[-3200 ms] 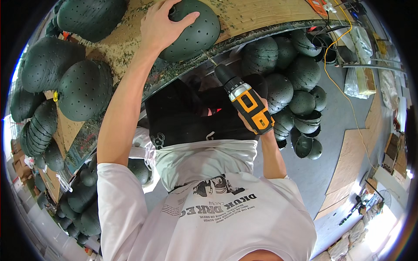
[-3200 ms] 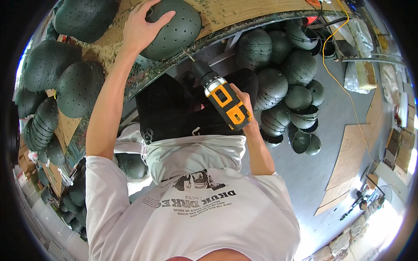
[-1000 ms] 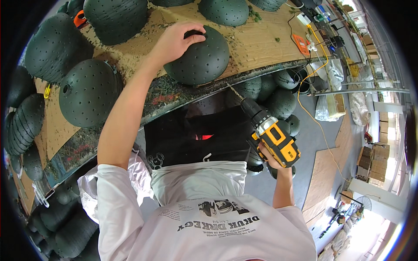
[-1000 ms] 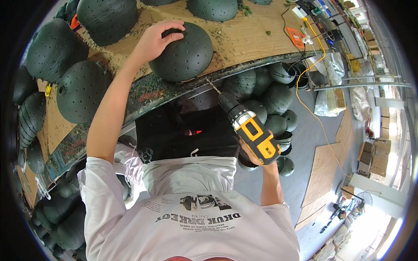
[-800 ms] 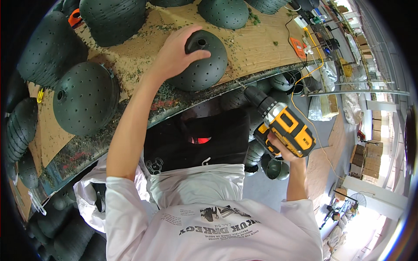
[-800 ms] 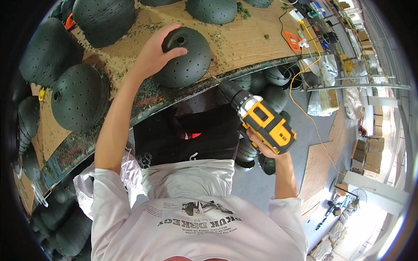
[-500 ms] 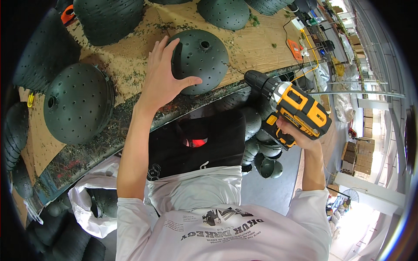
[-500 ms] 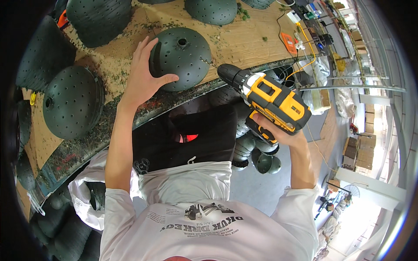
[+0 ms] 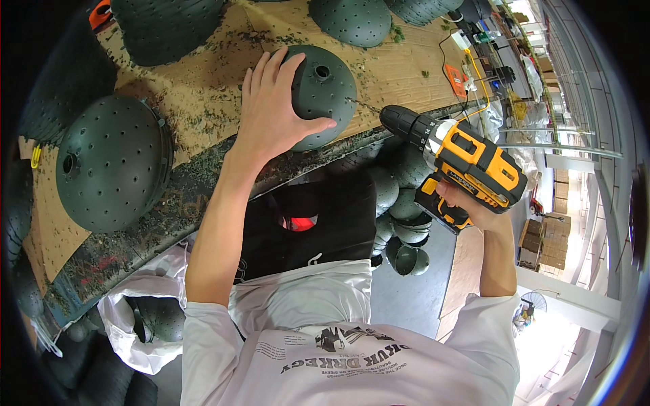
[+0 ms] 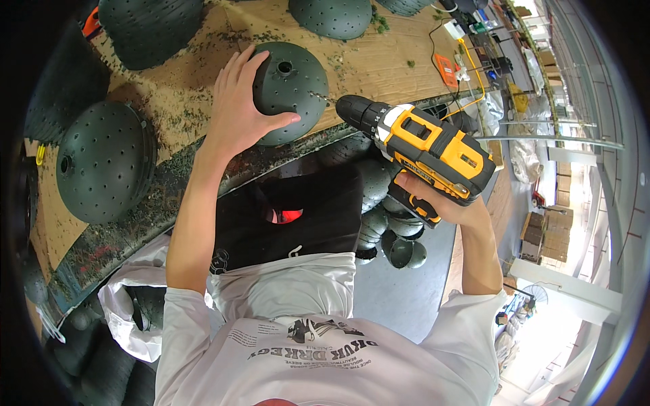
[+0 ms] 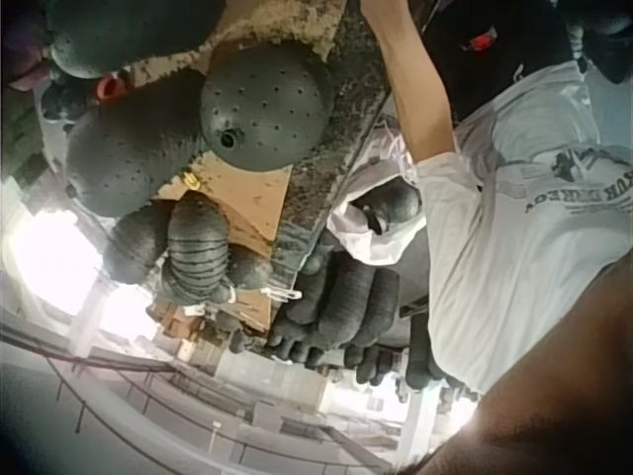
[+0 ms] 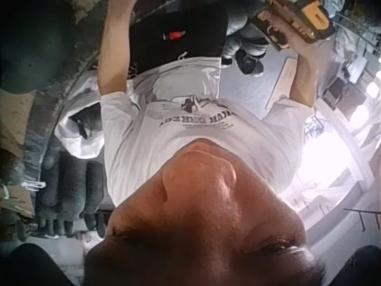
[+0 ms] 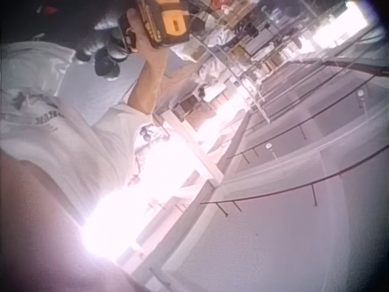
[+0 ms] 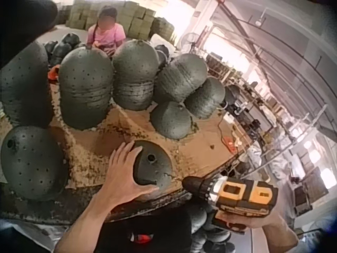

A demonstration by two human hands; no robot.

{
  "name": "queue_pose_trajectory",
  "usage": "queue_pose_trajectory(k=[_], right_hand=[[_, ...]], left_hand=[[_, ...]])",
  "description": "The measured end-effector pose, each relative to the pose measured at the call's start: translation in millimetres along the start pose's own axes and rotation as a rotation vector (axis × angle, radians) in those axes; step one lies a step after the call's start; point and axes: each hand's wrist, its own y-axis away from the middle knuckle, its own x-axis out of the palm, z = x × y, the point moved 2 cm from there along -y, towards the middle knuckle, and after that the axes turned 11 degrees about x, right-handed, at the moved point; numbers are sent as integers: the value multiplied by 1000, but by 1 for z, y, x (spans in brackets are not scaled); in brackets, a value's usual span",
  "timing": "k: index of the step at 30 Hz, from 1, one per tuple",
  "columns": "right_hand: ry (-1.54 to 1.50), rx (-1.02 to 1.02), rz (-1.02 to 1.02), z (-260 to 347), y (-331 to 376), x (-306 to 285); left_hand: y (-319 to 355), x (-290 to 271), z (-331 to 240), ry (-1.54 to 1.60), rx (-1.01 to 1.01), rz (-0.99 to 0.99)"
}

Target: Using a power drill to create ventilation or attachment holes in plastic helmet shells.

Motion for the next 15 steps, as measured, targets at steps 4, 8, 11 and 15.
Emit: queue_pose_trajectory(k=[4,8,11,15], right_hand=[[8,3,0,9,-1,3],[-26,78,55,6,-1,1],[-21,47,32,10,-1,3],[33,32,17,15,-1,3]], left_hand=[[1,-1,7,67,11,-20],[6,-1,8,103,-8,-86],[6,0,9,106,-2,-87],[6,0,10,111,1,-83]])
